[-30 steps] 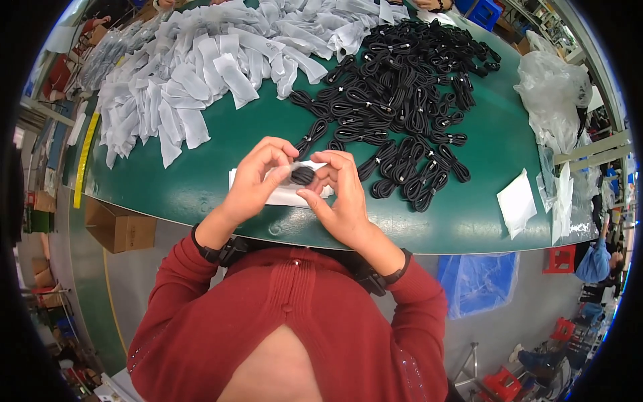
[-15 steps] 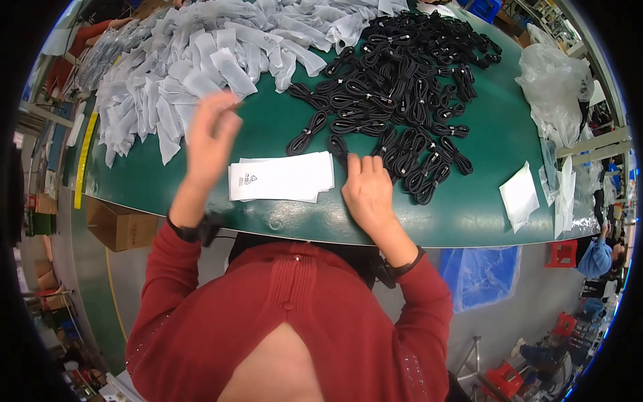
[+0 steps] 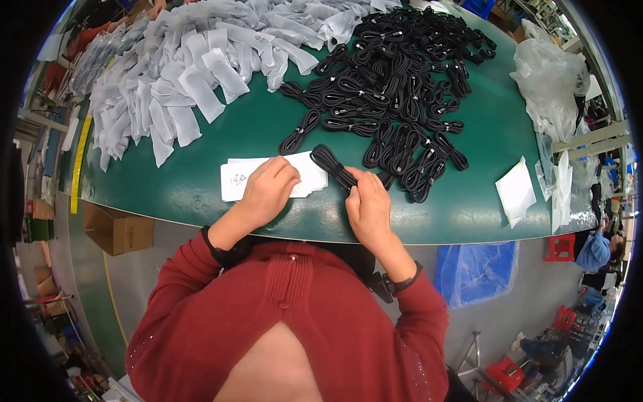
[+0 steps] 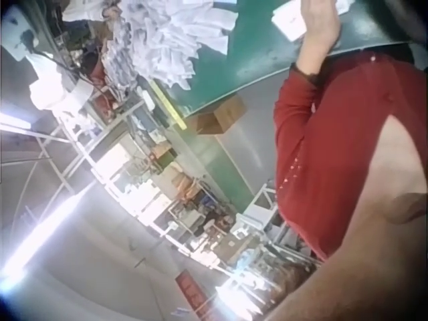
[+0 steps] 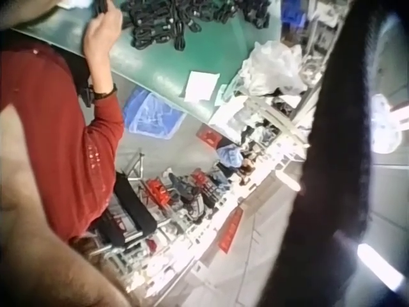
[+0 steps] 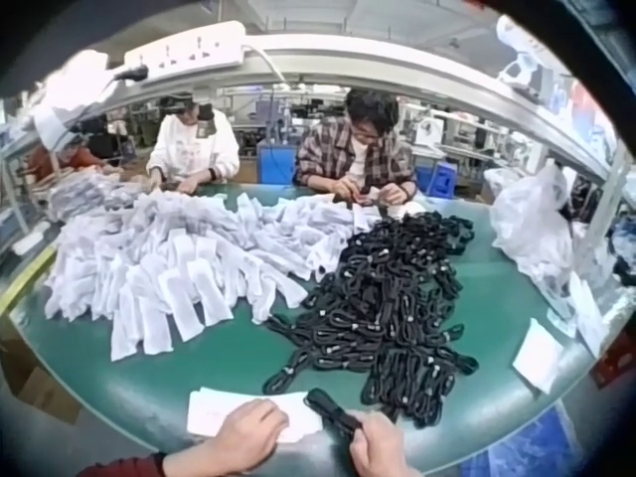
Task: The person packages cables by hand, picking up a black cable and a white plastic bag, sliding the cable into the bag, and setting the packaged item onto a pile. This process is repeated for multiple cables and bags throughout the video.
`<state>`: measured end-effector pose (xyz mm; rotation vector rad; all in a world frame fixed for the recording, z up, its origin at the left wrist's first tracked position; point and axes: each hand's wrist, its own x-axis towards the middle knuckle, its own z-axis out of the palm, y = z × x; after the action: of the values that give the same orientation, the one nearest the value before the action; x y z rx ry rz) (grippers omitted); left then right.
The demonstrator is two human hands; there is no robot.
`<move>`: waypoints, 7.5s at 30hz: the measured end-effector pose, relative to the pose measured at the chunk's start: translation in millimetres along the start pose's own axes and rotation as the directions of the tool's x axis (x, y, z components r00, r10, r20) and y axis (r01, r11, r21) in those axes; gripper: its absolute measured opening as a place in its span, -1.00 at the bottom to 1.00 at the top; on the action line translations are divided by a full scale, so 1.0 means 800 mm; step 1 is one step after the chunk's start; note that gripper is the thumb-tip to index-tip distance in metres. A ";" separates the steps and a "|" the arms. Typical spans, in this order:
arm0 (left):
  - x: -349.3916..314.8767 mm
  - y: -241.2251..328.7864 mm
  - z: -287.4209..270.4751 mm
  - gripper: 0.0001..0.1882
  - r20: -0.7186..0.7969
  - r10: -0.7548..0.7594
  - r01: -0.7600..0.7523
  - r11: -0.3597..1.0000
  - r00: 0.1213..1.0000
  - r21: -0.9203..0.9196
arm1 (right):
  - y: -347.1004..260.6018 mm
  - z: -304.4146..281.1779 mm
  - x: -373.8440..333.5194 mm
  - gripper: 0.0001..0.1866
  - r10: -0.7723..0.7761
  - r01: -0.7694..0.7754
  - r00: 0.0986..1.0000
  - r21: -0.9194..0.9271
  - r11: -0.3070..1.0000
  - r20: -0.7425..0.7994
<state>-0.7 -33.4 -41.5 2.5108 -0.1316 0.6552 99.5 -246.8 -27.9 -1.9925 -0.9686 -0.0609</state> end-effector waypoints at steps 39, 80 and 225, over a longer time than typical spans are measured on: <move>0.052 -0.031 -0.115 -0.86 0.223 -0.478 0.359 0.215 0.850 -0.908 | -0.023 0.039 0.113 -0.68 -0.107 0.074 0.993 0.438 0.896 0.049; 0.001 0.005 -0.007 -0.89 -0.016 -0.366 0.331 0.860 0.931 -0.389 | 0.007 0.002 0.011 -0.71 -0.182 0.200 0.936 -0.028 0.979 0.302; 0.034 -0.046 -0.110 -0.52 -0.352 -0.302 0.224 0.943 0.886 -0.247 | 0.029 0.018 0.104 -0.85 0.154 -0.044 0.964 -0.440 0.897 0.216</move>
<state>-6.1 44.9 19.2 2.1073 0.2736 0.9534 167.7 -192.8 -20.1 -2.5046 -1.0761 0.0337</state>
